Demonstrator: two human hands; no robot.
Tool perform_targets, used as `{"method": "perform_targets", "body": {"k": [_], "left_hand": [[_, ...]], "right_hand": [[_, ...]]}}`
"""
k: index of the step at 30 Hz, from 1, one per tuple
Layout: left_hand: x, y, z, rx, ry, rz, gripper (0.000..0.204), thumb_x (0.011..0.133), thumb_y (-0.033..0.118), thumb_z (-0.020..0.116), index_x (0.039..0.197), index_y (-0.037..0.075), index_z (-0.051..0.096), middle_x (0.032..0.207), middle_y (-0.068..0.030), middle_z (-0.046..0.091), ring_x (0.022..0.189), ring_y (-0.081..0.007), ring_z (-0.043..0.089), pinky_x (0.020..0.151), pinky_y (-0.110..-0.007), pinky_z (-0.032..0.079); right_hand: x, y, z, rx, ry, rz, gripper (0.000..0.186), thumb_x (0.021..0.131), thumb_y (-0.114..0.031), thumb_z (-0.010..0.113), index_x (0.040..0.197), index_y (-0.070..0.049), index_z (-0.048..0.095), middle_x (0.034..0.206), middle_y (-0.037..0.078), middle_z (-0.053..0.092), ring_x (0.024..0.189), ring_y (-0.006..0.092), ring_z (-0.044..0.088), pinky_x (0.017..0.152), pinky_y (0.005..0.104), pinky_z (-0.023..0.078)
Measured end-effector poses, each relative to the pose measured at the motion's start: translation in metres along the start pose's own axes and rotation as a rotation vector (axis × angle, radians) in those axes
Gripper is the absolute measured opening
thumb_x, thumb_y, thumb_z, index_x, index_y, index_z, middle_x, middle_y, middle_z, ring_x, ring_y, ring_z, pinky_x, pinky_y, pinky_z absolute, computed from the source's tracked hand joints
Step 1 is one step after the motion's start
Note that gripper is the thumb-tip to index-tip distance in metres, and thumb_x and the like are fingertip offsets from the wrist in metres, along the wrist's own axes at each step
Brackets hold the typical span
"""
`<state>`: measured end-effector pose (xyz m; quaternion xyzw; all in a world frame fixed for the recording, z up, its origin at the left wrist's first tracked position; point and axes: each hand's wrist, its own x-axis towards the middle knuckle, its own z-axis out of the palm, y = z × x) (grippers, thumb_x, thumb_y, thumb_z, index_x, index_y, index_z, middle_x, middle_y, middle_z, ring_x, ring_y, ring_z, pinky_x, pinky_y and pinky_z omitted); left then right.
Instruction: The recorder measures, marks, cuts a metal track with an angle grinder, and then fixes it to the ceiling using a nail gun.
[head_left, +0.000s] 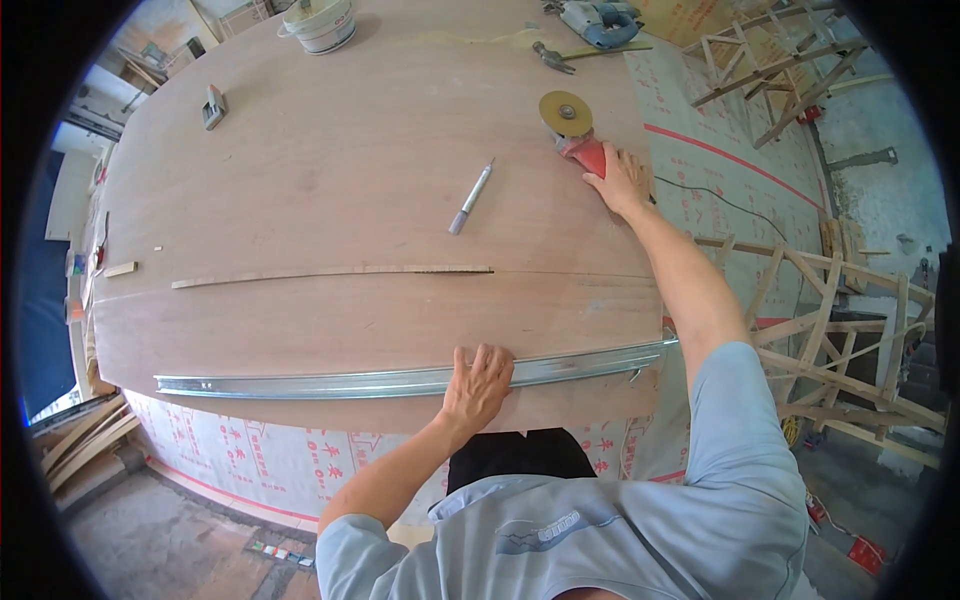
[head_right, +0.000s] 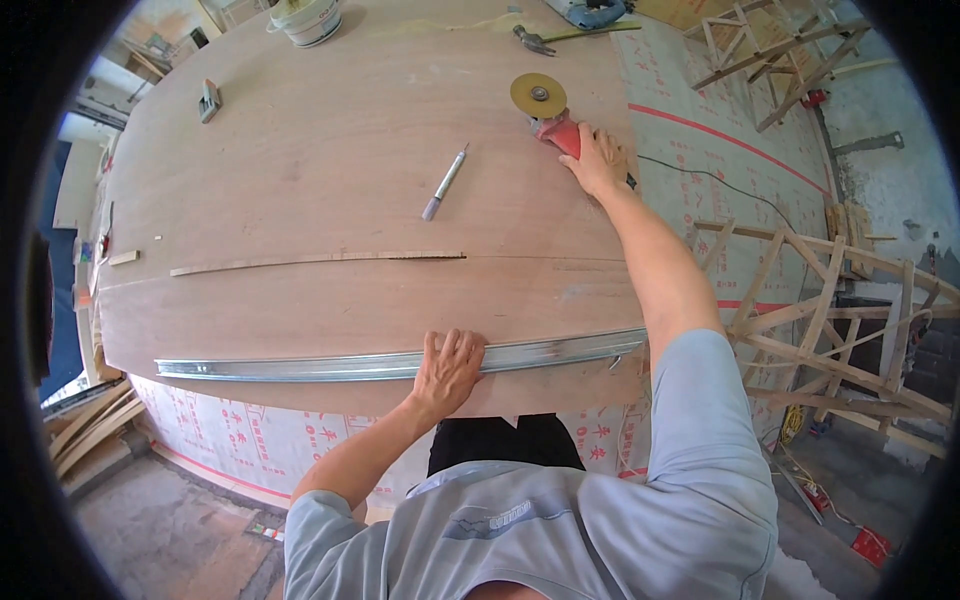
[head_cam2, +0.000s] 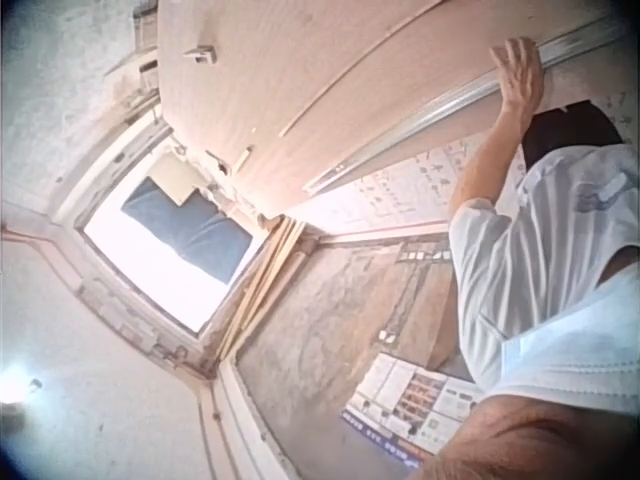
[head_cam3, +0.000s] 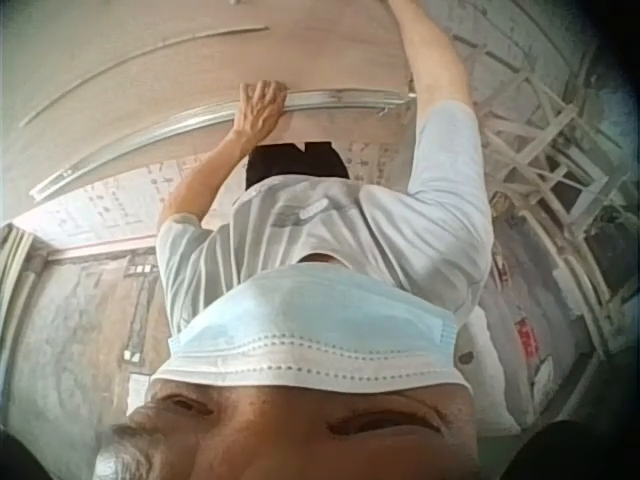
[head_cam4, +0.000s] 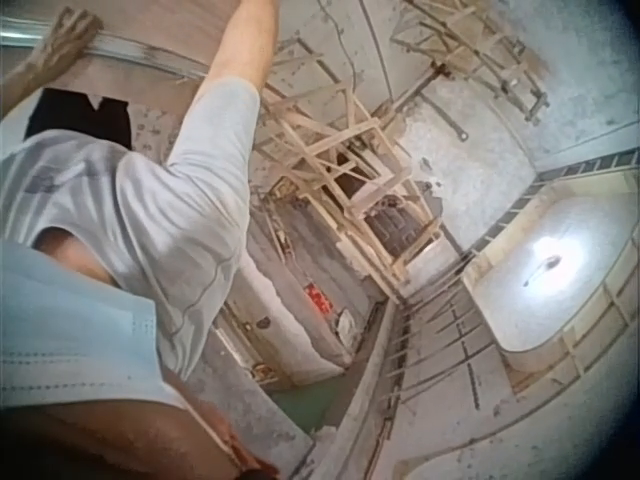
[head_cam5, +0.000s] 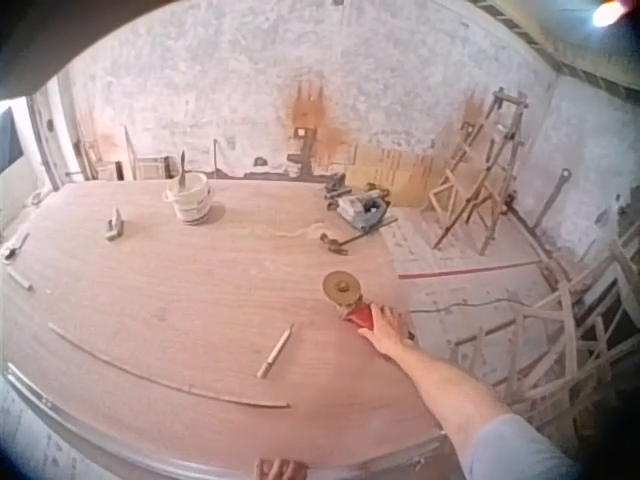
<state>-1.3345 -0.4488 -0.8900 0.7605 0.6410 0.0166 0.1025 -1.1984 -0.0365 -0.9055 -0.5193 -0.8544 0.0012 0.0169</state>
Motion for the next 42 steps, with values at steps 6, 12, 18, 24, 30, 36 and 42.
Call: {"method": "perform_targets", "body": {"k": [6,12,18,24,30,36,42], "left_hand": [[-0.011,0.004,0.006,-0.338,0.11,-0.142,0.055,0.084,0.033,0.074,0.131,0.01,0.056,0.131,-0.0083,0.052,0.125,-0.0262,0.048,0.105,-0.053,0.032],[-0.029,0.012,-0.004,-0.464,0.264,-0.104,0.061,0.082,0.024,0.077,0.137,0.01,0.054,0.134,-0.014,0.051,0.127,-0.0334,0.046,0.109,-0.055,0.029],[-0.016,-0.011,-0.034,-0.623,0.638,-0.512,0.057,0.084,0.021,0.075,0.136,0.009,0.056,0.136,-0.0161,0.049,0.129,-0.0362,0.044,0.108,-0.053,0.03],[0.022,-0.002,-0.097,-0.764,0.203,-0.421,0.019,0.097,0.023,0.062,0.1,0.004,0.066,0.089,-0.0246,0.065,0.088,-0.041,0.062,0.087,-0.046,0.045],[0.004,0.082,-0.081,-0.976,0.392,-0.256,0.045,0.109,0.033,0.041,0.075,0.005,0.049,0.059,-0.0092,0.042,0.057,-0.0258,0.043,0.062,-0.041,0.037],[-0.001,0.099,-0.106,-1.896,0.223,-0.293,0.045,0.109,0.043,0.043,0.077,0.011,0.044,0.07,0.0024,0.034,0.065,-0.0105,0.03,0.06,-0.027,0.029],[0.0,0.203,-0.116,-2.204,-0.16,0.032,0.044,0.106,0.051,0.045,0.09,0.011,0.044,0.072,0.0023,0.031,0.07,-0.014,0.032,0.07,-0.03,0.031]], "right_hand": [[-0.066,-0.066,0.007,0.218,-0.083,-0.4,0.037,0.09,-0.023,0.066,0.125,-0.011,0.061,0.11,0.013,0.066,0.111,0.032,0.062,0.09,0.0484,0.051],[-0.032,-0.172,0.002,0.246,-0.18,-0.55,0.026,0.092,-0.007,0.057,0.117,-0.012,0.064,0.119,0.013,0.058,0.112,0.0327,0.061,0.092,0.0461,0.054],[-0.065,-0.142,-0.024,0.091,-0.166,-0.786,0.026,0.092,-0.007,0.058,0.117,-0.012,0.059,0.107,0.015,0.058,0.103,0.0353,0.062,0.084,0.0463,0.054],[-0.212,-0.098,-0.129,0.531,-0.204,-0.847,0.018,0.09,-0.011,0.061,0.108,-0.007,0.058,0.089,0.013,0.059,0.089,0.0357,0.062,0.074,0.0468,0.053],[-0.308,-0.037,-0.191,0.227,0.0,-0.796,0.013,0.088,-0.014,0.065,0.097,-0.006,0.061,0.09,0.009,0.062,0.083,0.0314,0.065,0.07,0.0422,0.054],[-0.386,0.06,-0.258,0.631,0.204,-0.294,0.018,0.092,-0.016,0.07,0.102,-0.003,0.064,0.085,0.007,0.059,0.074,0.0198,0.061,0.065,0.0358,0.049],[-0.451,0.055,-0.271,1.793,0.427,-0.182,0.027,0.102,-0.027,0.064,0.107,0.0,0.061,0.093,0.011,0.063,0.074,0.0144,0.057,0.068,0.0304,0.047]]}}
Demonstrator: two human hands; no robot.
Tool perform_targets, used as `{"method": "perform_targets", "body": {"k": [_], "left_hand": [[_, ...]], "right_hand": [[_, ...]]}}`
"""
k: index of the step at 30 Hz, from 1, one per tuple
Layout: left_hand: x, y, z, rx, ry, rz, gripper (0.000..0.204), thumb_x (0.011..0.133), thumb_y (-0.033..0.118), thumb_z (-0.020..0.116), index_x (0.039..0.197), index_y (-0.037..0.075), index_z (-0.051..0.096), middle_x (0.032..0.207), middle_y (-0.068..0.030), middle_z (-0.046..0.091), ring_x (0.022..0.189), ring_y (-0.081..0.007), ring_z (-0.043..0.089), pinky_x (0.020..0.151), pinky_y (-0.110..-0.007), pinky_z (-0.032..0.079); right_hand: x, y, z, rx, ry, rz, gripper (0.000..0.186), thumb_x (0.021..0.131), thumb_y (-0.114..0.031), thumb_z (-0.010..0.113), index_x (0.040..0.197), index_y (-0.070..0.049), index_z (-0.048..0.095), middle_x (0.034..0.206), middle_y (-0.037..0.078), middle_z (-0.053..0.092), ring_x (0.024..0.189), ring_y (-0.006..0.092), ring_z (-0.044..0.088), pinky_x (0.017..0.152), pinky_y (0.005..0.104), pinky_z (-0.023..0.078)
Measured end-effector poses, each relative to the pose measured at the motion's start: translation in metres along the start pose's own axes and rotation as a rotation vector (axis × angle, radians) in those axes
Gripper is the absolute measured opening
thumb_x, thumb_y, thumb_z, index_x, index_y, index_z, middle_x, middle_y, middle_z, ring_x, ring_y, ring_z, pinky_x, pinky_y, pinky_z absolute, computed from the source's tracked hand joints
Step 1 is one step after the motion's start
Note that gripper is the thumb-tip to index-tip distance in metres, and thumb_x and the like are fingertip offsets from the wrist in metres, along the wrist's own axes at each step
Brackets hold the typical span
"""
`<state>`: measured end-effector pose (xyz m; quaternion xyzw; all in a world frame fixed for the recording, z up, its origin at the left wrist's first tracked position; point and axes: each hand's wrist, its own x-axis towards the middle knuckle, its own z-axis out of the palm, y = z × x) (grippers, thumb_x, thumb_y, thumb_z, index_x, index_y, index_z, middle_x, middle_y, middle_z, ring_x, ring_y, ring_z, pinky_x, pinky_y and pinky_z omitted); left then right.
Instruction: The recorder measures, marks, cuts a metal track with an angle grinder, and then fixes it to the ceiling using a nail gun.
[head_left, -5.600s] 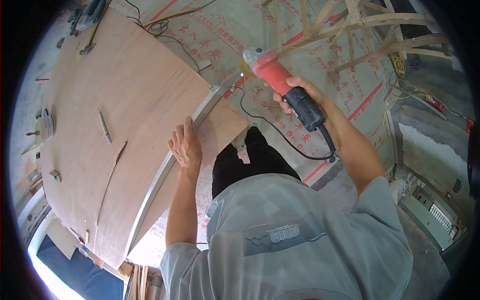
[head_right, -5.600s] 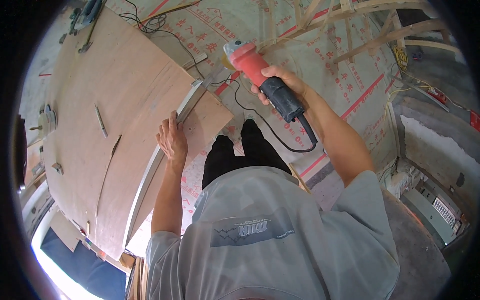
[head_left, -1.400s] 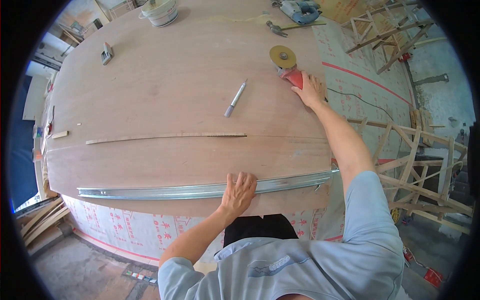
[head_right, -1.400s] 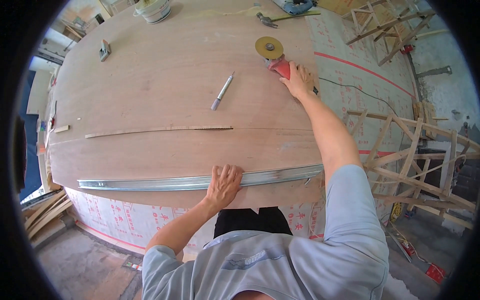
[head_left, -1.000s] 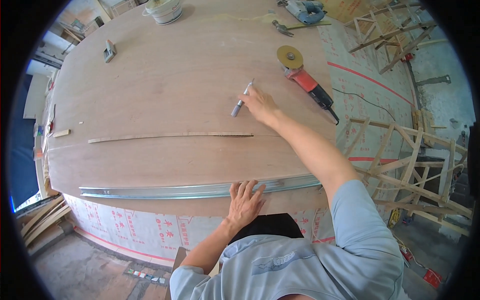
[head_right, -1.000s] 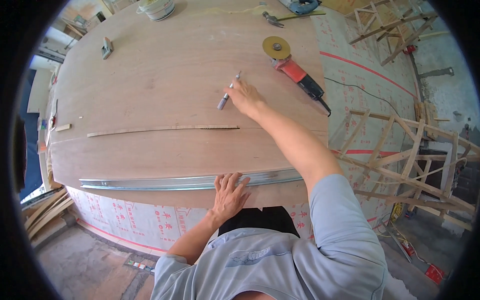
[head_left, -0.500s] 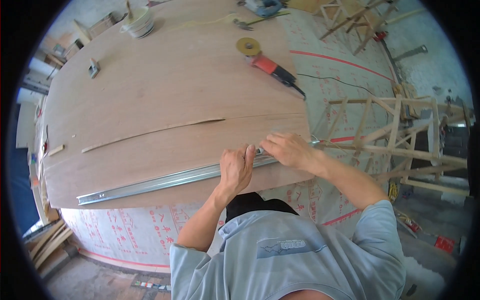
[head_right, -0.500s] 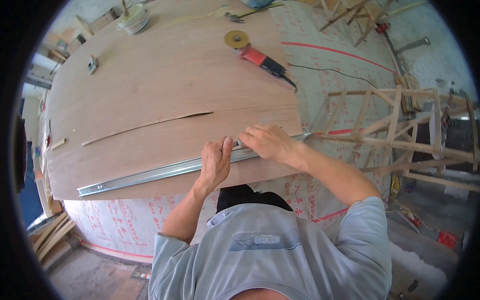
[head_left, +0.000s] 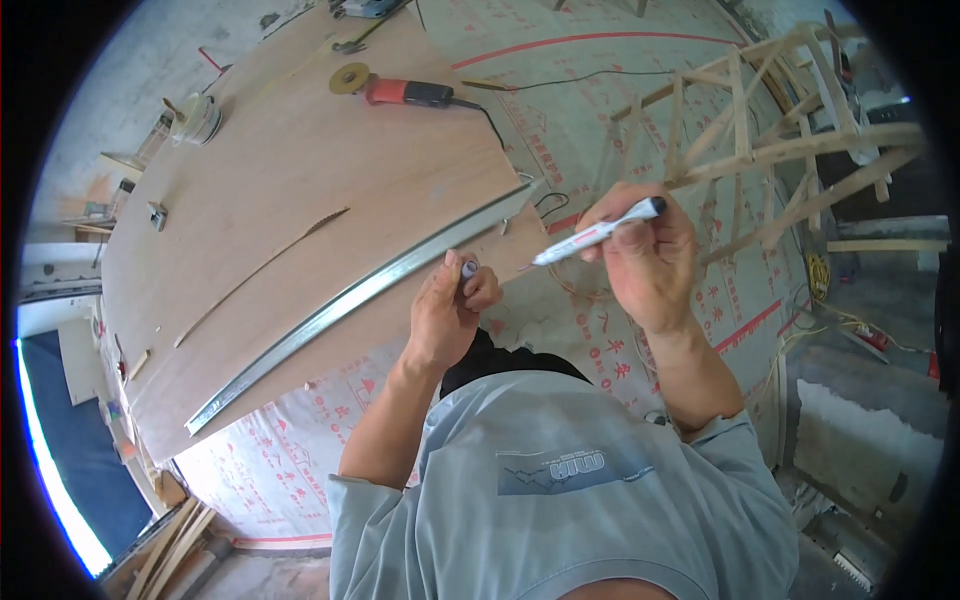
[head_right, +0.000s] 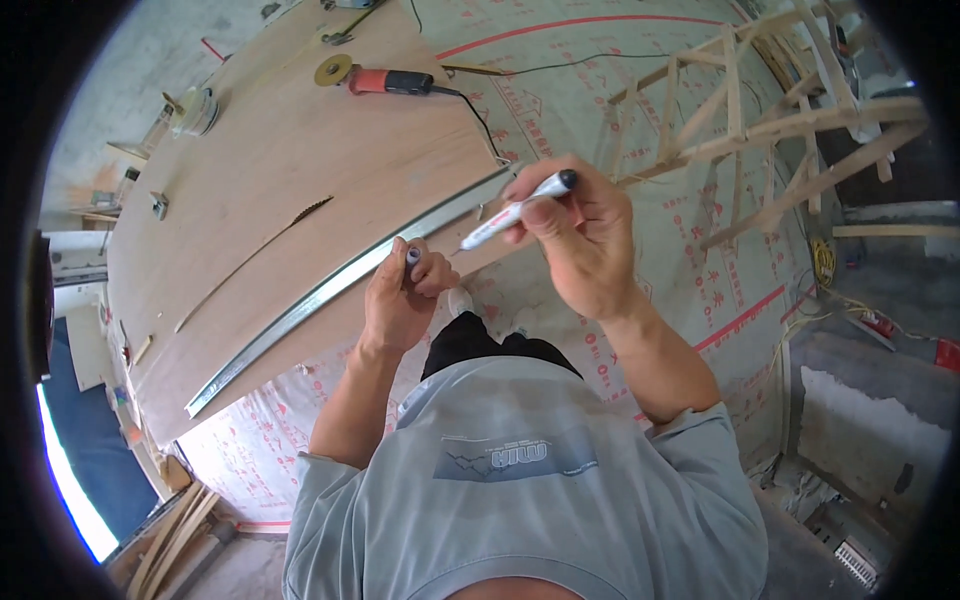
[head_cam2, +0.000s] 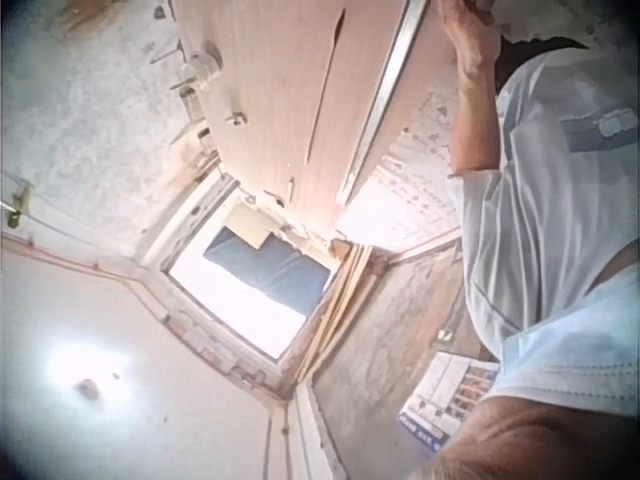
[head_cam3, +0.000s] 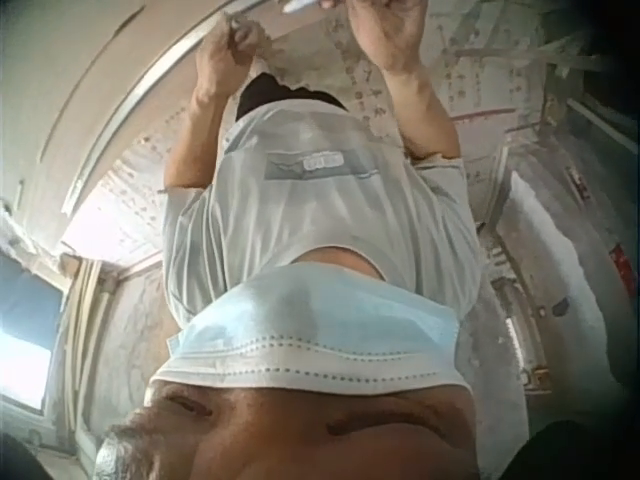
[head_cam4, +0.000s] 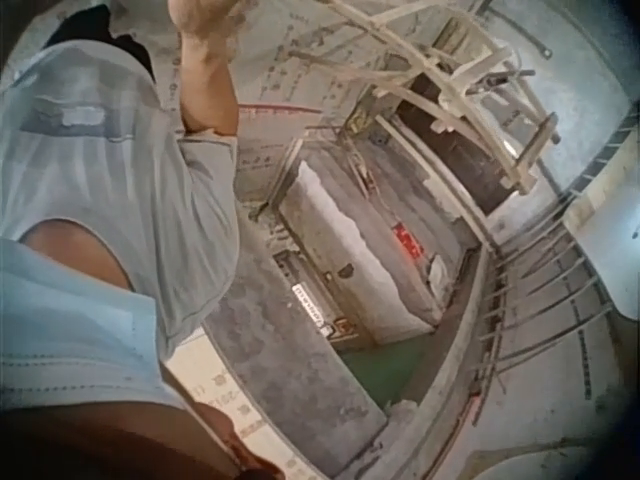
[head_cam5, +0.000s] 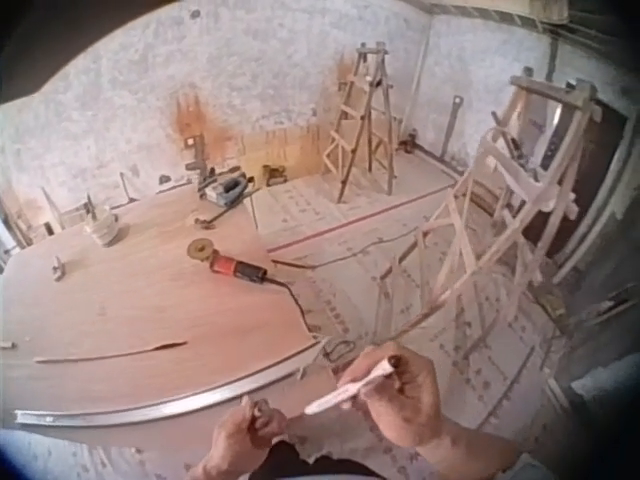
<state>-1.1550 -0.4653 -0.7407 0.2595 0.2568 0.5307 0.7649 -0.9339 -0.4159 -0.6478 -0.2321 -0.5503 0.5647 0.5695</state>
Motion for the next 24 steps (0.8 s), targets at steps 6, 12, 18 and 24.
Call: {"method": "perform_targets", "body": {"k": [6,12,18,24], "left_hand": [[-0.009,-0.029,0.044,0.093,-0.019,-0.112,0.048,0.107,0.054,0.04,0.083,0.012,0.042,0.071,0.0013,0.036,0.07,-0.0139,0.037,0.066,-0.03,0.038],[-0.013,-0.043,0.062,0.233,-0.054,-0.11,0.052,0.107,0.055,0.039,0.079,0.011,0.04,0.071,0.0,0.039,0.069,-0.0141,0.038,0.066,-0.03,0.039],[-0.021,-0.049,0.063,0.233,-0.016,-0.08,0.051,0.106,0.054,0.043,0.081,0.009,0.045,0.072,-0.0009,0.041,0.068,-0.0139,0.039,0.064,-0.029,0.038],[-0.046,-0.026,0.05,0.821,-0.009,-0.171,0.053,0.106,0.051,0.048,0.078,0.006,0.054,0.071,0.0028,0.045,0.069,-0.0093,0.039,0.061,-0.028,0.034]], "right_hand": [[-0.038,-0.011,-0.02,0.04,0.001,0.007,0.02,0.101,-0.018,0.065,0.107,0.001,0.063,0.098,0.009,0.067,0.083,0.0126,0.067,0.074,0.025,0.056],[-0.059,-0.015,-0.034,0.036,0.021,0.006,0.02,0.101,-0.018,0.065,0.107,0.001,0.063,0.096,0.007,0.068,0.084,0.0112,0.067,0.074,0.0245,0.056],[-0.069,-0.011,-0.034,0.001,-0.015,0.134,0.016,0.101,-0.016,0.065,0.105,0.0,0.064,0.093,0.005,0.068,0.08,0.0091,0.066,0.071,0.0226,0.054],[-0.066,-0.03,-0.052,-0.509,-0.408,0.497,0.009,0.097,-0.01,0.068,0.102,-0.003,0.066,0.081,0.004,0.068,0.068,0.0084,0.063,0.057,0.0245,0.046]]}}
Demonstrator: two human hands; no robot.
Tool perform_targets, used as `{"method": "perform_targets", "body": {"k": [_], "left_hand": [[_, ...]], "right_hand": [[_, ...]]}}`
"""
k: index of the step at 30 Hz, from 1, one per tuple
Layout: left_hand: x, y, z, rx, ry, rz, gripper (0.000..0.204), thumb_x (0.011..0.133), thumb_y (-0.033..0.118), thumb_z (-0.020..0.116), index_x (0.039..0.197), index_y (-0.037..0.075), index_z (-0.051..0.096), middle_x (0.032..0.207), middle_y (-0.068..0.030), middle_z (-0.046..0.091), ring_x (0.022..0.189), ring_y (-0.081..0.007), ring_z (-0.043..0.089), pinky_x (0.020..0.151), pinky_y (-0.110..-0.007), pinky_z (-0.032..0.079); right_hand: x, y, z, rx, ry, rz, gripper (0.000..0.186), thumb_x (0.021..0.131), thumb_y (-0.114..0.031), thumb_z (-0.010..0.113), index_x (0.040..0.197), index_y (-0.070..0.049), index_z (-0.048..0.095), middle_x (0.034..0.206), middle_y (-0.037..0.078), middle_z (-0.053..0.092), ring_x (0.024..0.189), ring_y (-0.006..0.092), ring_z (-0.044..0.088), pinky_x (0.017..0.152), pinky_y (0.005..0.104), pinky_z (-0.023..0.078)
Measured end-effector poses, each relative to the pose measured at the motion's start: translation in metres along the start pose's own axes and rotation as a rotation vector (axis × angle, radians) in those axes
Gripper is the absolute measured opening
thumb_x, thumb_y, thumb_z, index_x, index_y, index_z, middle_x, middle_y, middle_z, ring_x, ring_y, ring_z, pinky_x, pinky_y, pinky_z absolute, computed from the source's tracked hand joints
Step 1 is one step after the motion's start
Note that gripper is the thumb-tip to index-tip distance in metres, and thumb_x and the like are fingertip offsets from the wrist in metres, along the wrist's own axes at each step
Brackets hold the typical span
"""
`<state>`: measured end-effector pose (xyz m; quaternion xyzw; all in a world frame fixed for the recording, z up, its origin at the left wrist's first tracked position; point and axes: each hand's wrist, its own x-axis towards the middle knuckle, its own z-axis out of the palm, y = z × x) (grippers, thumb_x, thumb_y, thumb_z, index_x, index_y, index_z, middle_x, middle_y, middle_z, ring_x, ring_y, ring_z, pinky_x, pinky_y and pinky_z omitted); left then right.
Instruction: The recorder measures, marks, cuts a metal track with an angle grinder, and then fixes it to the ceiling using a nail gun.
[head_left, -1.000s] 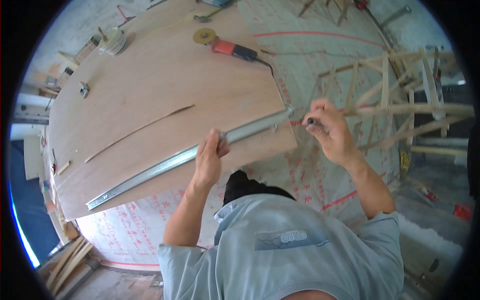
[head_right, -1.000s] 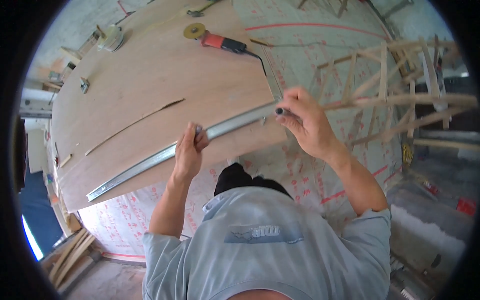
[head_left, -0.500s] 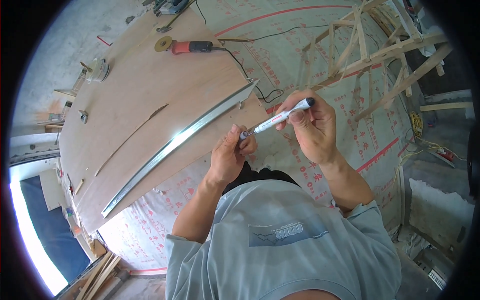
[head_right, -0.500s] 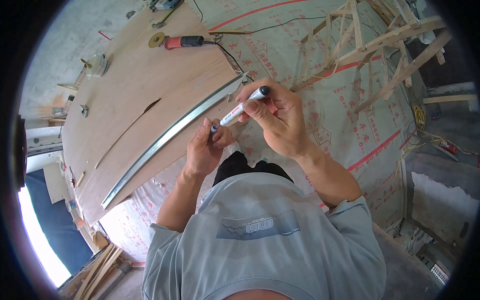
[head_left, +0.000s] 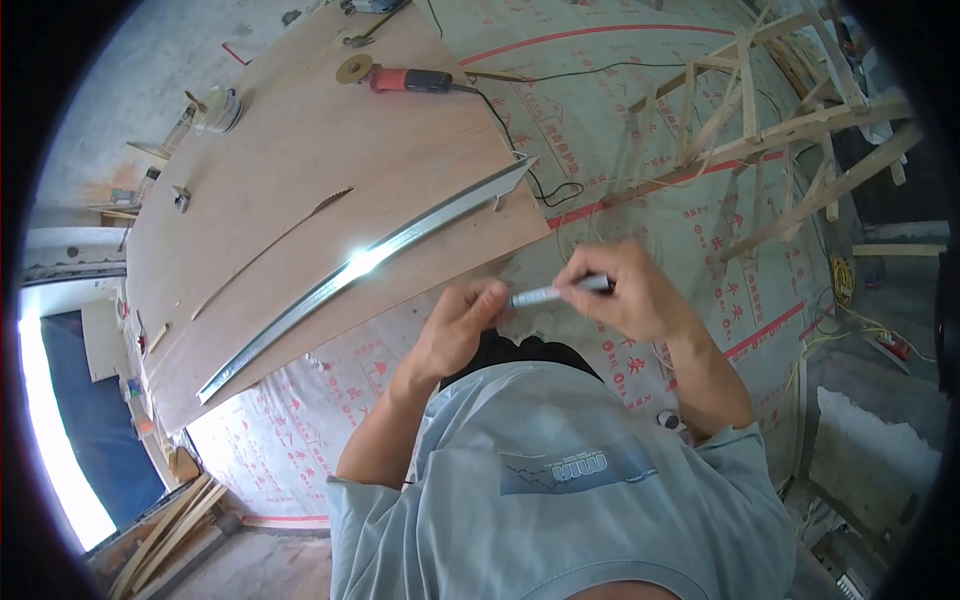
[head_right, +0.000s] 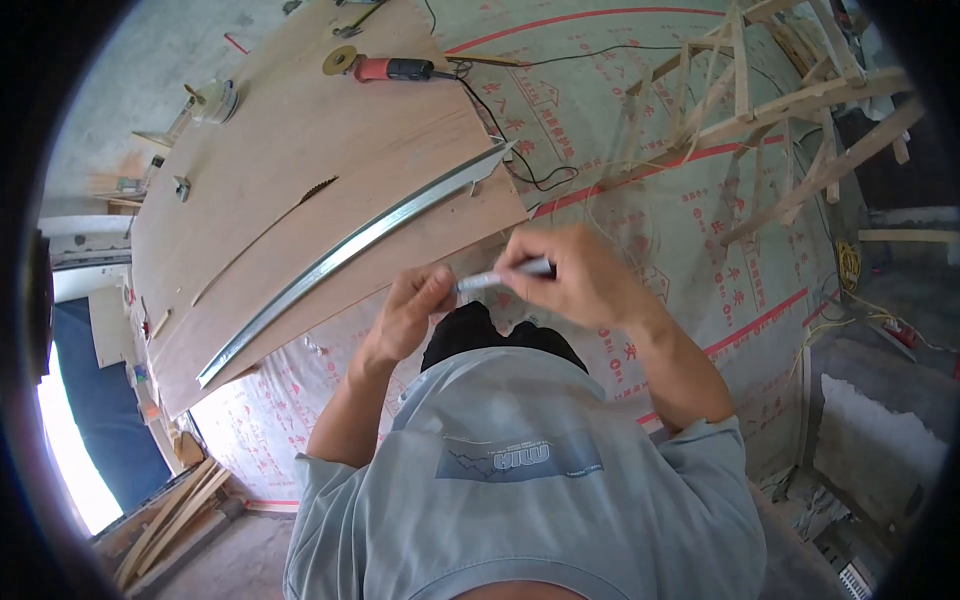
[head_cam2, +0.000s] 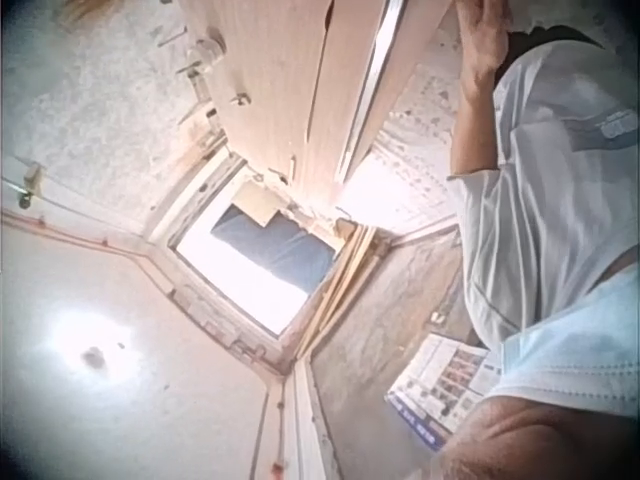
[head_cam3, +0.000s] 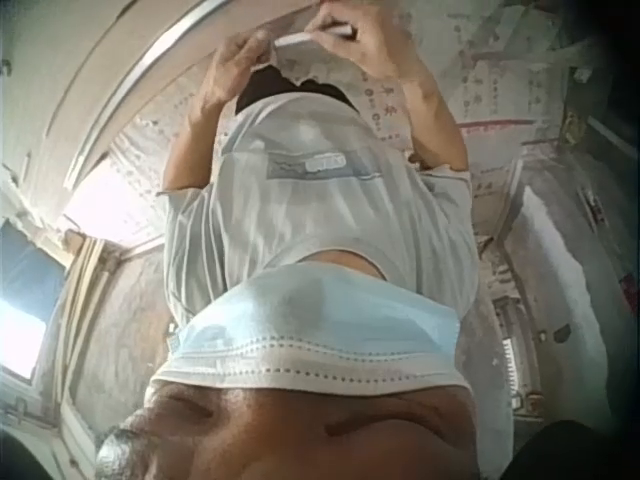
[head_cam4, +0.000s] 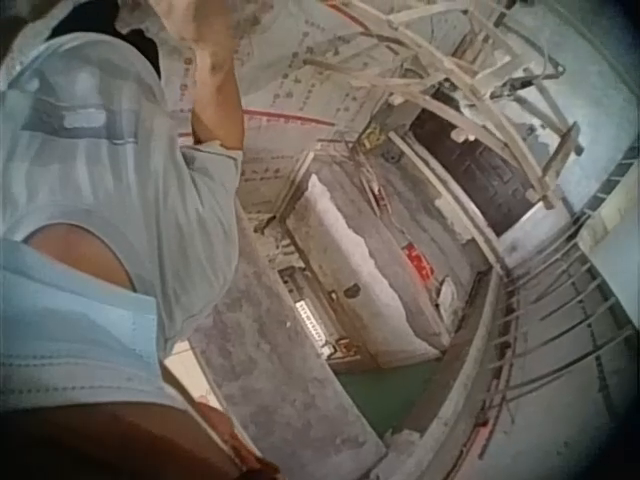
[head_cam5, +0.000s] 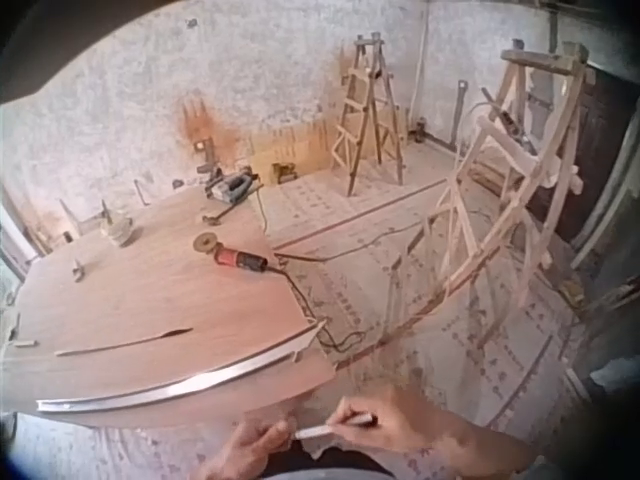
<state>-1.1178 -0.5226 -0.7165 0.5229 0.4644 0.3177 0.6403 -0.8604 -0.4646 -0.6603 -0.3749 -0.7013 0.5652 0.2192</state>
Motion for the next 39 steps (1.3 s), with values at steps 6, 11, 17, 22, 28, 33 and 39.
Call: {"method": "perform_targets", "body": {"k": [6,11,17,22,28,33,39], "left_hand": [[-0.036,-0.001,0.009,0.062,0.16,-0.15,0.059,0.107,0.046,0.048,0.069,0.001,0.053,0.061,0.0015,0.043,0.063,-0.0105,0.034,0.054,-0.033,0.032],[-0.034,-0.017,-0.011,0.168,0.207,0.004,0.055,0.109,0.034,0.049,0.069,-0.004,0.052,0.054,-0.0097,0.041,0.055,-0.0156,0.037,0.052,-0.041,0.037],[0.0,-0.043,-0.101,0.2,0.278,0.021,0.045,0.108,0.033,0.049,0.083,-0.004,0.058,0.068,-0.0159,0.057,0.06,-0.0278,0.051,0.061,-0.041,0.045],[0.009,-0.142,-0.212,0.463,0.697,0.1,0.043,0.097,0.029,0.065,0.13,0.003,0.055,0.119,-0.0227,0.059,0.111,-0.0382,0.056,0.097,-0.043,0.043],[-0.046,-0.172,-0.276,1.179,0.446,-0.128,0.067,0.079,0.017,0.08,0.139,0.009,0.051,0.129,-0.0184,0.056,0.12,-0.0363,0.053,0.103,-0.045,0.038],[-0.049,-0.184,-0.303,1.098,0.263,-0.029,0.064,0.073,0.009,0.083,0.13,0.011,0.054,0.121,-0.0114,0.058,0.114,-0.0324,0.056,0.095,-0.045,0.041],[-0.028,-0.143,-0.29,1.053,-0.027,0.082,0.044,0.085,0.014,0.074,0.125,0.006,0.058,0.114,-0.0166,0.063,0.102,-0.0357,0.062,0.086,-0.046,0.047]], "right_hand": [[-0.013,0.007,0.055,-0.165,-0.032,-0.23,0.009,0.094,-0.008,0.07,0.099,-0.001,0.065,0.079,0.009,0.069,0.069,0.0145,0.068,0.06,0.0304,0.051],[0.002,0.004,0.085,-0.004,0.03,-0.09,0.009,0.094,-0.006,0.067,0.098,-0.001,0.06,0.08,0.01,0.069,0.07,0.0202,0.069,0.063,0.0327,0.052],[0.095,0.02,0.123,0.099,0.076,0.076,0.014,0.099,-0.013,0.065,0.103,0.0,0.062,0.087,0.003,0.065,0.082,0.0079,0.061,0.075,0.0272,0.051],[0.242,0.099,0.133,0.017,0.213,0.131,0.021,0.102,-0.017,0.054,0.113,0.0,0.059,0.087,0.003,0.062,0.08,0.0104,0.06,0.072,0.0307,0.05],[0.397,0.168,0.164,-0.297,0.282,0.207,0.035,0.094,-0.016,0.063,0.126,-0.002,0.058,0.107,0.018,0.071,0.092,0.0328,0.068,0.079,0.0421,0.052],[0.379,0.121,0.186,-0.47,0.371,-0.02,0.044,0.089,-0.017,0.072,0.128,-0.002,0.057,0.119,0.02,0.066,0.108,0.0386,0.063,0.097,0.0474,0.048],[0.174,0.096,0.158,-0.431,0.573,-0.238,0.051,0.085,-0.011,0.076,0.132,-0.007,0.057,0.123,0.014,0.061,0.115,0.0344,0.057,0.099,0.0447,0.046]]}}
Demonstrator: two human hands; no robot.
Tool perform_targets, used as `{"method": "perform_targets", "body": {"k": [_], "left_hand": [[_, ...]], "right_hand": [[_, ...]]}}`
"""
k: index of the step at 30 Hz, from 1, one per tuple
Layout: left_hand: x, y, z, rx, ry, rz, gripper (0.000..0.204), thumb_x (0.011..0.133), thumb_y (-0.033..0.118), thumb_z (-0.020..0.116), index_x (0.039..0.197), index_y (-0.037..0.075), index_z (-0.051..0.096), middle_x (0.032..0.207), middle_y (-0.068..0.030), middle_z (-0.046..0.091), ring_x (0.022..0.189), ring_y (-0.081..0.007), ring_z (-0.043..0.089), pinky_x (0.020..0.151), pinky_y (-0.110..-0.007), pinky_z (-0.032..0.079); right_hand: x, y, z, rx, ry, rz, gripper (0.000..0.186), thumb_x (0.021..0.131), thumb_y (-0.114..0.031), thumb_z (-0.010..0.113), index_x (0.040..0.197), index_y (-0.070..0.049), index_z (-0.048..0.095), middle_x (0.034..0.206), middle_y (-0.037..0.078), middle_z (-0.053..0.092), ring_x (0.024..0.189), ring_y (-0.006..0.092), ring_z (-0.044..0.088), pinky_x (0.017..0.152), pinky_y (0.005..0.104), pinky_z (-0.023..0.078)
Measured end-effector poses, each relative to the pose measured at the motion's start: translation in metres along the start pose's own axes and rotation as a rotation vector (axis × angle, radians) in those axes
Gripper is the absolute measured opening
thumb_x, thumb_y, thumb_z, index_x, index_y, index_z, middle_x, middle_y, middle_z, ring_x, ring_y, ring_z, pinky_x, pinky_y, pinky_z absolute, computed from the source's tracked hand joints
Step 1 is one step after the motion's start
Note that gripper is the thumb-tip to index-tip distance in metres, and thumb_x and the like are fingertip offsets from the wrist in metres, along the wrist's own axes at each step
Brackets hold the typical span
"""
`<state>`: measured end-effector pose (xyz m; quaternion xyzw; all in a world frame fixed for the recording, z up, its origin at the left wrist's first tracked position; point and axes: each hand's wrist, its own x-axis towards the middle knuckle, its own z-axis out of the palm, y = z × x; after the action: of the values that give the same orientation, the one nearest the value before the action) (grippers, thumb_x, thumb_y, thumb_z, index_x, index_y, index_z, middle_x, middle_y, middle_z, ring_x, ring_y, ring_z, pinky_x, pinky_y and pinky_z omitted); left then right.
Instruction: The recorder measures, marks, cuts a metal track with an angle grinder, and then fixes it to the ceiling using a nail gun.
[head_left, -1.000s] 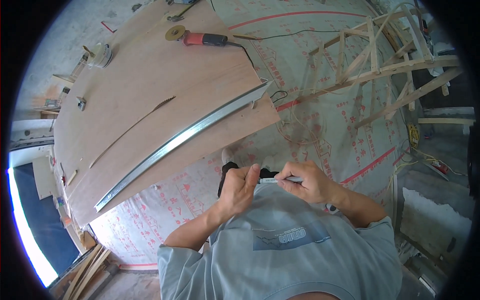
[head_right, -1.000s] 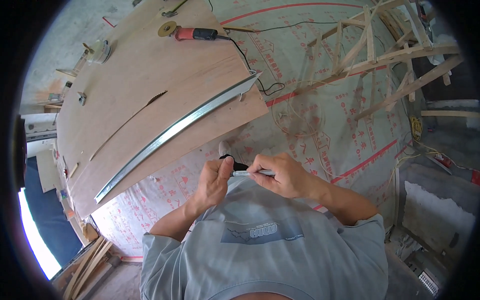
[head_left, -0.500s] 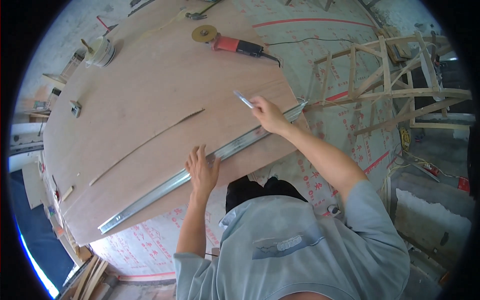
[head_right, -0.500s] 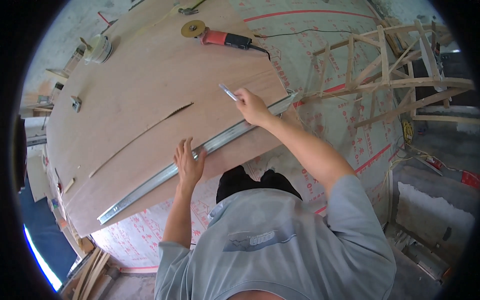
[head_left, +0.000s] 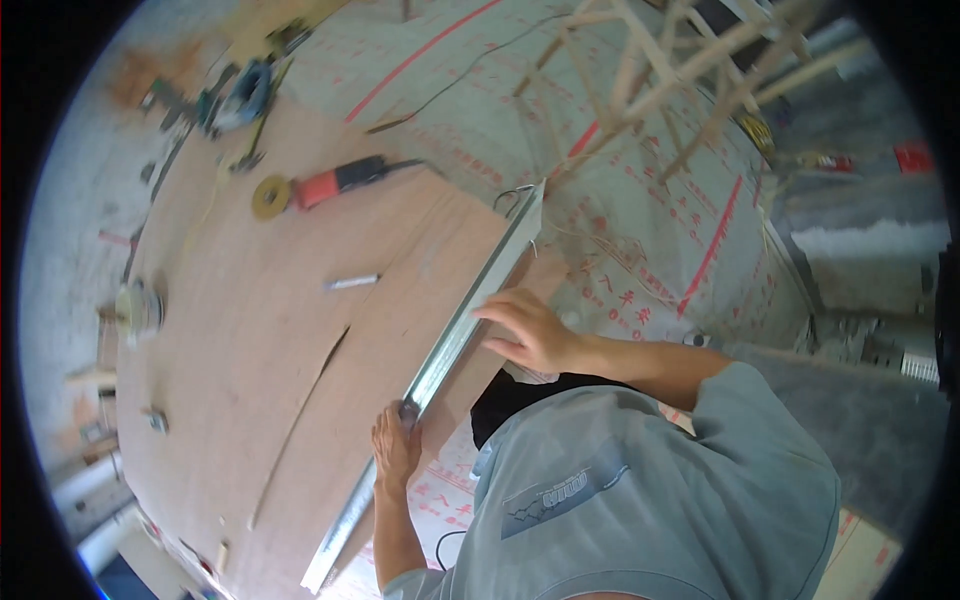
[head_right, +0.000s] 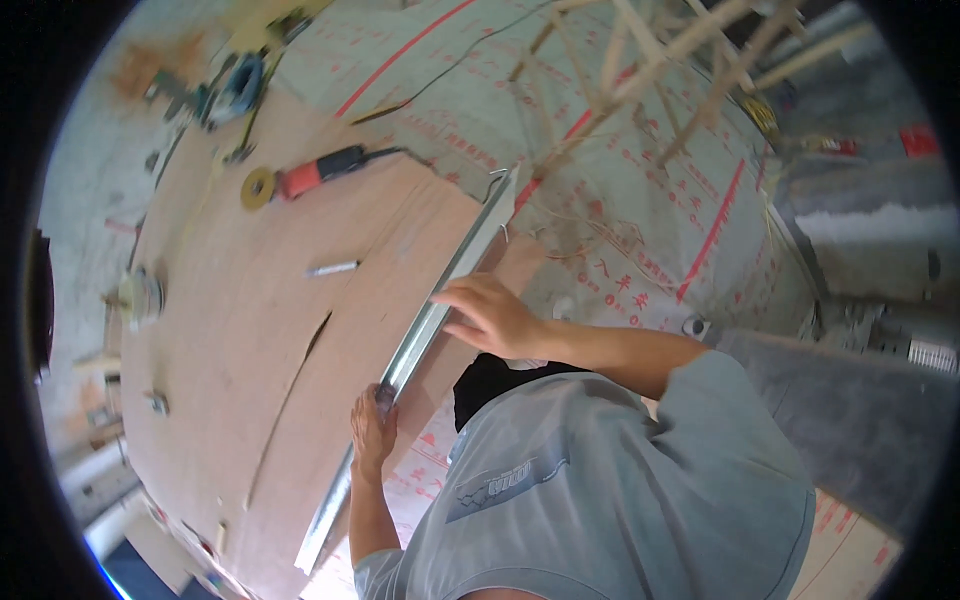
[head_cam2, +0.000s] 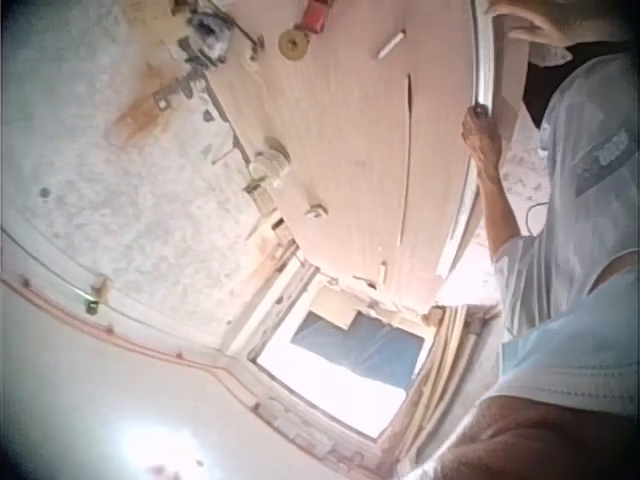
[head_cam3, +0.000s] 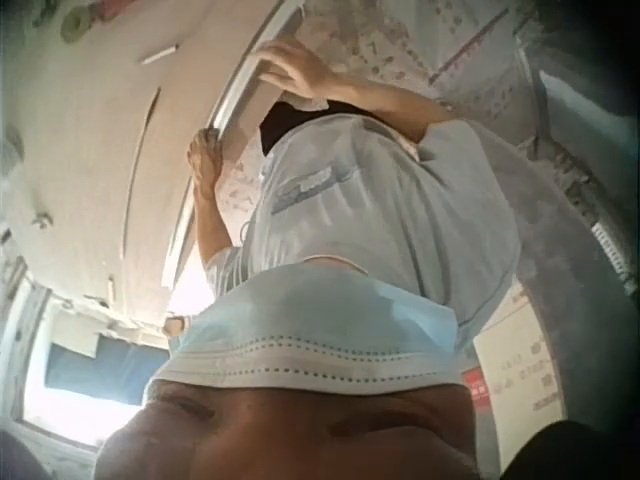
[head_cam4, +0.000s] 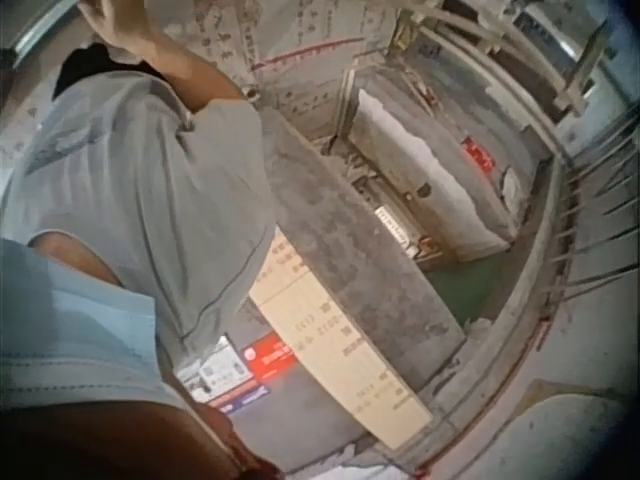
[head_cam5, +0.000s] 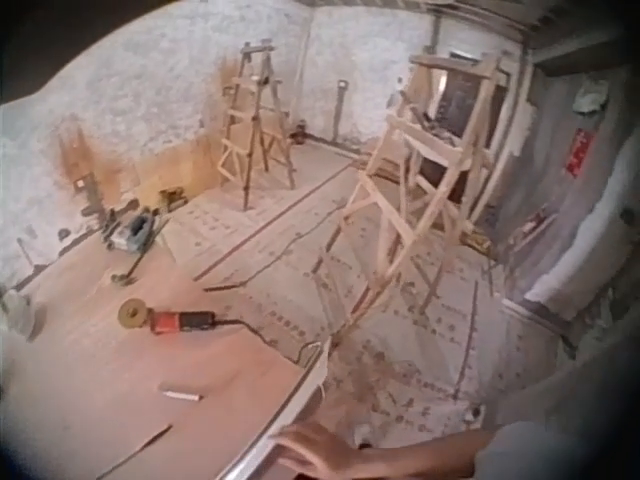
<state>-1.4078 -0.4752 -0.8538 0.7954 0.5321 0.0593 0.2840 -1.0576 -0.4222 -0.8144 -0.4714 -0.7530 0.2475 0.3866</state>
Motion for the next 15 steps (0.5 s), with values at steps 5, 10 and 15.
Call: {"method": "perform_targets", "body": {"k": [5,10,15], "left_hand": [[0.042,0.067,0.007,-0.429,-0.229,0.066,0.036,0.101,0.03,0.061,0.115,-0.003,0.06,0.097,-0.0178,0.068,0.087,-0.0267,0.066,0.078,-0.038,0.052],[0.114,0.166,0.063,-0.846,-0.733,-0.085,0.063,0.104,0.058,0.044,0.111,-0.002,0.062,0.092,-0.0127,0.069,0.08,-0.0196,0.067,0.074,-0.034,0.055],[0.177,0.279,0.115,-0.963,-0.973,-0.317,0.067,0.103,0.063,0.04,0.108,0.001,0.063,0.085,-0.0133,0.069,0.074,-0.0232,0.068,0.07,-0.036,0.056]], "right_hand": [[-0.116,0.043,-0.093,0.241,0.366,0.768,0.024,0.093,-0.011,0.069,0.115,-0.005,0.062,0.095,0.005,0.062,0.089,0.0167,0.06,0.081,0.0332,0.05],[-0.226,0.128,-0.129,0.62,0.396,1.053,0.023,0.095,-0.02,0.069,0.109,-0.002,0.062,0.083,0.001,0.06,0.074,0.0123,0.056,0.069,0.0303,0.049],[-0.274,0.165,-0.194,0.633,0.42,0.929,0.018,0.1,-0.019,0.064,0.102,-0.001,0.061,0.079,-0.003,0.057,0.072,0.0063,0.051,0.066,0.0256,0.045]]}}
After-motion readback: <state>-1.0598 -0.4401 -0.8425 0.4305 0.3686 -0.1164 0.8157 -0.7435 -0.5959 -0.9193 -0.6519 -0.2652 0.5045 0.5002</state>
